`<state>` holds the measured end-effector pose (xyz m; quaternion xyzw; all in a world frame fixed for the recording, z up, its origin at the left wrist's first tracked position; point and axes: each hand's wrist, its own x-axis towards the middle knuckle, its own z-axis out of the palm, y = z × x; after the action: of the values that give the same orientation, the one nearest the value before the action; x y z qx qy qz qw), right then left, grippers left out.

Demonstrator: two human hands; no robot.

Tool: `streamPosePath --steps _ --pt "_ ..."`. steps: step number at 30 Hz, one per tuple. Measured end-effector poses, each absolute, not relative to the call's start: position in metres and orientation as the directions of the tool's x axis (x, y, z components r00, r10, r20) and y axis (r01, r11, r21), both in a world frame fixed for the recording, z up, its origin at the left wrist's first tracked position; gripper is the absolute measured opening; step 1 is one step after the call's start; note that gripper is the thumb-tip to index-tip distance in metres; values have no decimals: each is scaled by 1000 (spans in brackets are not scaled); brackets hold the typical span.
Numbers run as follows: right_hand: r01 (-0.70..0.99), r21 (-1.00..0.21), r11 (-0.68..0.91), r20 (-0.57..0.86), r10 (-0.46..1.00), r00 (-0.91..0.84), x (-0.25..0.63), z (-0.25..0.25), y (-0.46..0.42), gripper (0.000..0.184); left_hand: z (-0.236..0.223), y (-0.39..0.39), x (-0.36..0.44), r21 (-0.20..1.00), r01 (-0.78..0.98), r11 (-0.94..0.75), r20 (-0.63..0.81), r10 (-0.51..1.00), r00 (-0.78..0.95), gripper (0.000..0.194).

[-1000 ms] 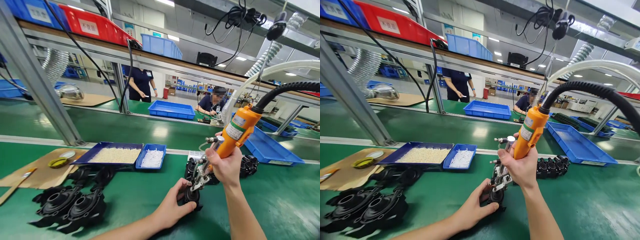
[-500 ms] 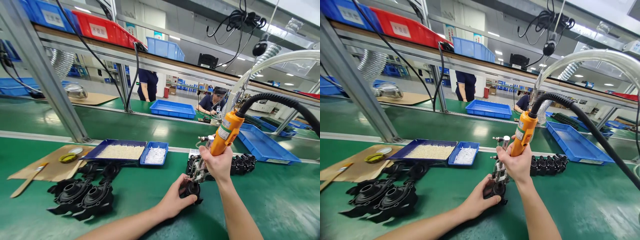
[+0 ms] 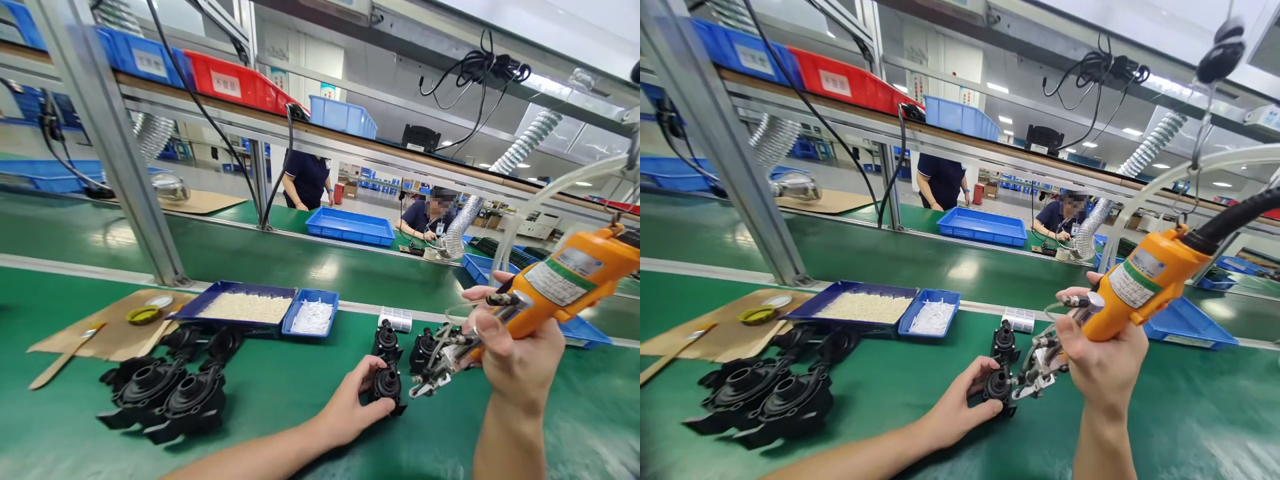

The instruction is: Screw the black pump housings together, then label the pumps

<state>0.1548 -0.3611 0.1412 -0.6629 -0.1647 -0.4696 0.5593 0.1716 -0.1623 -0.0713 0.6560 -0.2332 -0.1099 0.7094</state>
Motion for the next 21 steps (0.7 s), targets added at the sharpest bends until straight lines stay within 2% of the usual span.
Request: streamPosePath --steps 4,10,17,21 --pt "756 -630 -179 767 -296 569 160 127 -330 56 -70 -164 171 981 -150 123 189 -446 875 49" --pt "729 -676 -104 730 -233 643 164 112 -302 60 -72 -162 174 962 -258 93 273 -396 877 57" --pt "731 -674 -105 730 -246 638 164 113 -305 63 -64 -161 172 963 -247 106 268 -417 869 60" --pt "723 -681 -117 726 -234 646 168 111 -306 62 -67 -161 173 962 -248 116 274 -407 871 55"
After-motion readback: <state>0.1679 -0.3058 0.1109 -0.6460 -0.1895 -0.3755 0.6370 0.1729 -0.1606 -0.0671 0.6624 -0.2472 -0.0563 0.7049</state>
